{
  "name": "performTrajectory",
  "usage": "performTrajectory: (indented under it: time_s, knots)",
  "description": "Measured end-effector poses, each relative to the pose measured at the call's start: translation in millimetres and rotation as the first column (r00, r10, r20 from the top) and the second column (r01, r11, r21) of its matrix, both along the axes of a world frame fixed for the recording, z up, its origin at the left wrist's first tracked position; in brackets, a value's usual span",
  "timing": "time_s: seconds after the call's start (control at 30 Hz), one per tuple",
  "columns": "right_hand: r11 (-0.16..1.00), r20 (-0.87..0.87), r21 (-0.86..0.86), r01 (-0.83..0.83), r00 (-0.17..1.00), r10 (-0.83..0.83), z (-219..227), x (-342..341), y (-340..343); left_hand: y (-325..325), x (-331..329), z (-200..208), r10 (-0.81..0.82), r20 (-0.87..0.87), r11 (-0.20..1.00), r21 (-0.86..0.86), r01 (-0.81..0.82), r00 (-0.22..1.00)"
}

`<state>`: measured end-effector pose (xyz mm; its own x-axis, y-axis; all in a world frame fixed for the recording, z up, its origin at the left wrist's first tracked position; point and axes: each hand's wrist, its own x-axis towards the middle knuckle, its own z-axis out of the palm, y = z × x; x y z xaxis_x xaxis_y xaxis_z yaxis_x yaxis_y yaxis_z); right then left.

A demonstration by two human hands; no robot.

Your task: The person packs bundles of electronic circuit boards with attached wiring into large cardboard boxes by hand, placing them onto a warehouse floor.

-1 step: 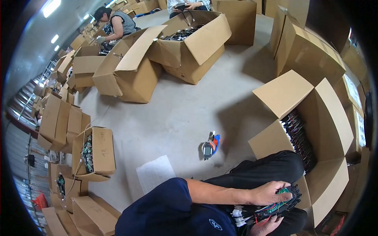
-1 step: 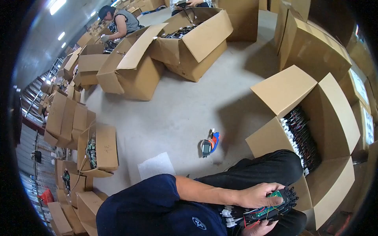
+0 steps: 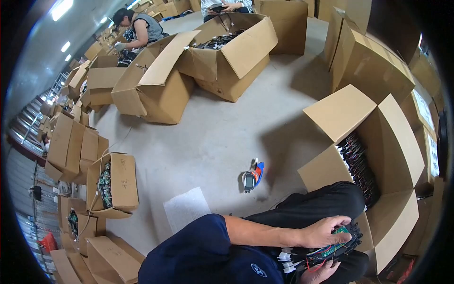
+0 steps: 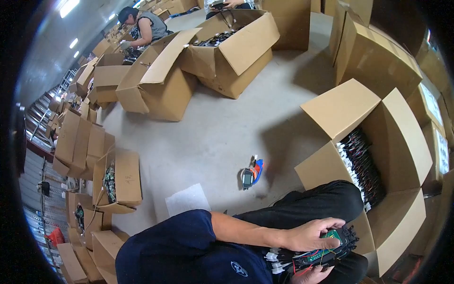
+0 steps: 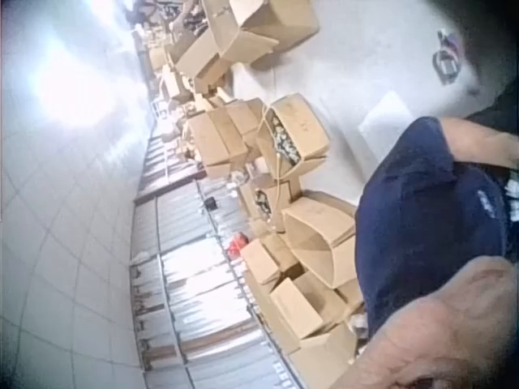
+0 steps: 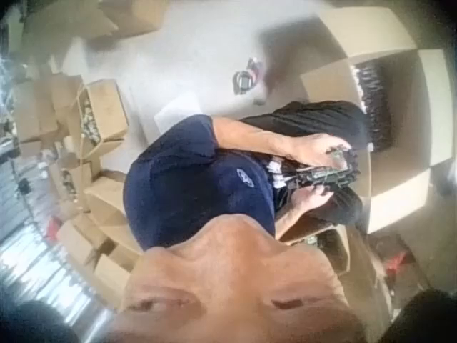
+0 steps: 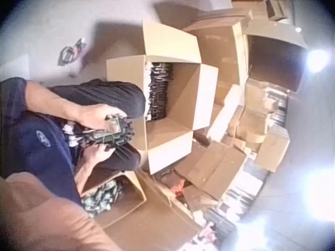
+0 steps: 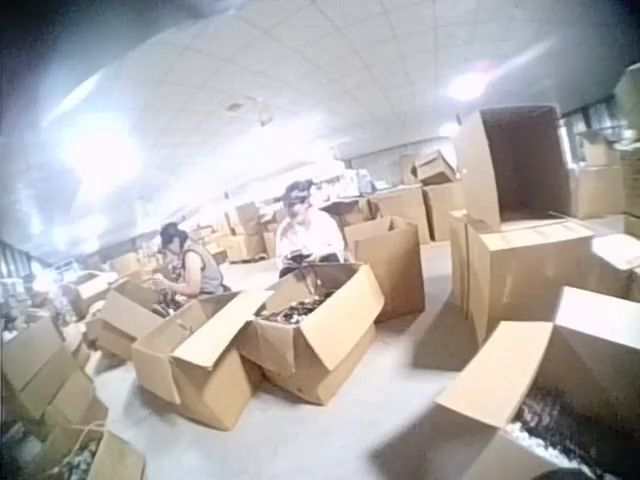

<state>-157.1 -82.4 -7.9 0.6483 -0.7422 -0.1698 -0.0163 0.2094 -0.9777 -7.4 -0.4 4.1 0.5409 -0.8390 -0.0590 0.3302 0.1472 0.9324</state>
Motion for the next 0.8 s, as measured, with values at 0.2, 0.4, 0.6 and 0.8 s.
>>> performTrajectory:
  time_s: [0.2, 0.4, 0.6, 0.8]
  knots:
    - [0.985, -0.144, -0.164, 0.052, 0.987, -0.076, 6.0, 14.9, -3.8, 0.8, 11.5, 13.7, 0.495, 0.39, 0.866, -0.145, -0.479, 0.776]
    - [0.994, -0.061, -0.064, 0.085, 0.994, -0.088, 22.2, 32.4, 8.2, 5.0, 17.5, -2.9, 0.531, 0.529, 0.845, -0.282, -0.454, 0.661]
    - [0.981, 0.013, -0.057, 0.187, 0.982, -0.187, -21.1, 24.1, -6.4, 26.2, 23.8, 3.3, 0.4, 0.56, 0.916, -0.245, -0.316, 0.726]
    - [0.956, 0.02, -0.255, 0.144, 0.989, -0.144, -7.2, 33.3, 15.1, 36.5, 2.4, -13.8, 0.406, 0.49, 0.912, -0.158, -0.38, 0.772]
